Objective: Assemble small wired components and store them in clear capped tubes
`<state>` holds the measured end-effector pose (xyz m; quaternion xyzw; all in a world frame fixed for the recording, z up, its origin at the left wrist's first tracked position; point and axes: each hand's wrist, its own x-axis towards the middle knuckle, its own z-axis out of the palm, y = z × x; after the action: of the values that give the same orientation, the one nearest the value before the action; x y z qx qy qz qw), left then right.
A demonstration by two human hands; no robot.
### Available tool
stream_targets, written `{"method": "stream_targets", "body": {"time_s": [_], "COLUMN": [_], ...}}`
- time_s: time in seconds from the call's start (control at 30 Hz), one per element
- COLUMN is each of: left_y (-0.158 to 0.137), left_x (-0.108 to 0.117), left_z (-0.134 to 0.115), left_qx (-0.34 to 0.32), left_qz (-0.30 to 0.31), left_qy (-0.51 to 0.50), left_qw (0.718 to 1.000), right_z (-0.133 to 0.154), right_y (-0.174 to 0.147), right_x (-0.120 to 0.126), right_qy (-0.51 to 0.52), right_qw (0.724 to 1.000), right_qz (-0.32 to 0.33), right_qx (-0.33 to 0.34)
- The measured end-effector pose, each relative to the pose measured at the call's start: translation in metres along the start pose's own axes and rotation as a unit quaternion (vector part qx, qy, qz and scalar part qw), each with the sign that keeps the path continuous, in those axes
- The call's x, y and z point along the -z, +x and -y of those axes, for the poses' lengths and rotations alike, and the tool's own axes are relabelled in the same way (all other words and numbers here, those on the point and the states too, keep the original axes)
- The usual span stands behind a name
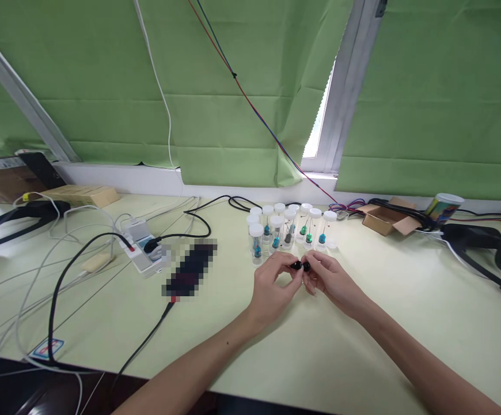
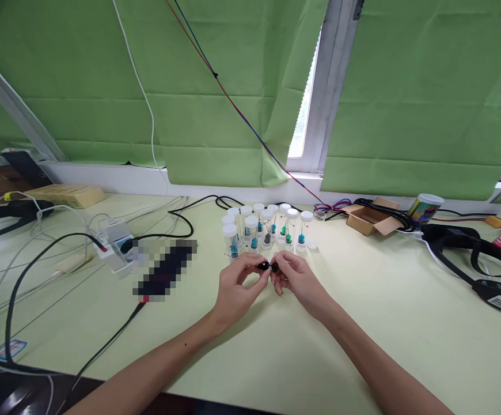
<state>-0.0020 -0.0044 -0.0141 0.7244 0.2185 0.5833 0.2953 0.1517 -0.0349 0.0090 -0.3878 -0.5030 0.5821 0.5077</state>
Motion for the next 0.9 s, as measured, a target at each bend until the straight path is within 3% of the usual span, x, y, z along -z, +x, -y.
{"method": "stream_targets", "body": {"time_s": [0.27,0.9], "left_y": [0.0051,0.0050], "left_x": [0.0018,0.0021], "left_z": [-0.0031,-0.0031], "left_qx": [0.070,0.044], "left_qz": [-0.033,-0.005], "left_qy": [-0.047,-0.061], "left_qw": [0.996,0.997], "right_z": [0.0034,0.0003], "right_y": [-0.0020,-0.0013], "right_x": [0.0012,0.0029], "right_qy": [-0.032,-0.050], "right_qw": [0.999,0.999], "right_qz": [-0.005,0.005], "right_qx": [0.032,0.015]}}
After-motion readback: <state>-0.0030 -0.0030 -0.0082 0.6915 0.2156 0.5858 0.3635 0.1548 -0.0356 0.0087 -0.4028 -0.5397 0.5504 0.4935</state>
